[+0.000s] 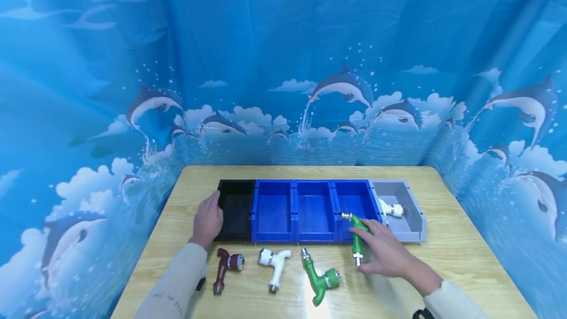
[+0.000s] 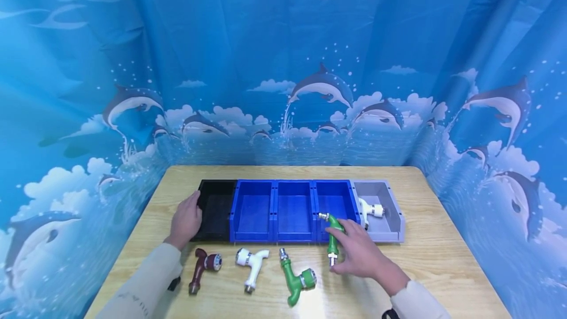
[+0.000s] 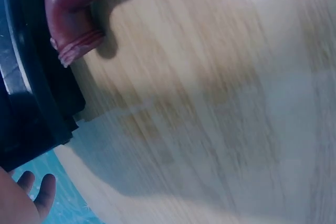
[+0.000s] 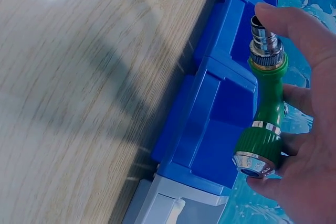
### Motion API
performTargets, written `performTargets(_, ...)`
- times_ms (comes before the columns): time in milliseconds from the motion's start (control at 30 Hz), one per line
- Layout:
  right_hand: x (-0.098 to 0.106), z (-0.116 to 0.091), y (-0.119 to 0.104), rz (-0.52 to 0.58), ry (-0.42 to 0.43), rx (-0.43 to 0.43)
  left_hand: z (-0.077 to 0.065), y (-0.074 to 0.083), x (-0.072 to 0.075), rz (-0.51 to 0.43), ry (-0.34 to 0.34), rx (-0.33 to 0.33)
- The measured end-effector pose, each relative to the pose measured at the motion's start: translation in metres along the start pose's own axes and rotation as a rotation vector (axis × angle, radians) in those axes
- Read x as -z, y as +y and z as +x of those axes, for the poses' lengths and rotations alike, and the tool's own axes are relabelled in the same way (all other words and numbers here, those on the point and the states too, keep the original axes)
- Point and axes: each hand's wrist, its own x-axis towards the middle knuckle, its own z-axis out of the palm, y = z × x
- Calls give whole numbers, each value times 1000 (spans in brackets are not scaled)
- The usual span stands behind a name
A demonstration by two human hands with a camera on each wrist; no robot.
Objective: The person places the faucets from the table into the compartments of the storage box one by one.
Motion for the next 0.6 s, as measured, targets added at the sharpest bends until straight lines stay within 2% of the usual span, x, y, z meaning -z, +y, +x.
performTargets(167, 1, -1, 1, 0, -9, -8, 1, 5, -1, 25, -34, 36)
performTargets(333, 1, -3, 2, -6, 0, -14, 3, 9, -1, 35, -12, 42)
performTargets(433, 1, -3, 3, -12, 3, -18, 6, 10, -1, 29, -8, 31)
performTargets(600, 1, -1, 3, -4, -1, -15, 9, 7, -2, 1, -44, 64)
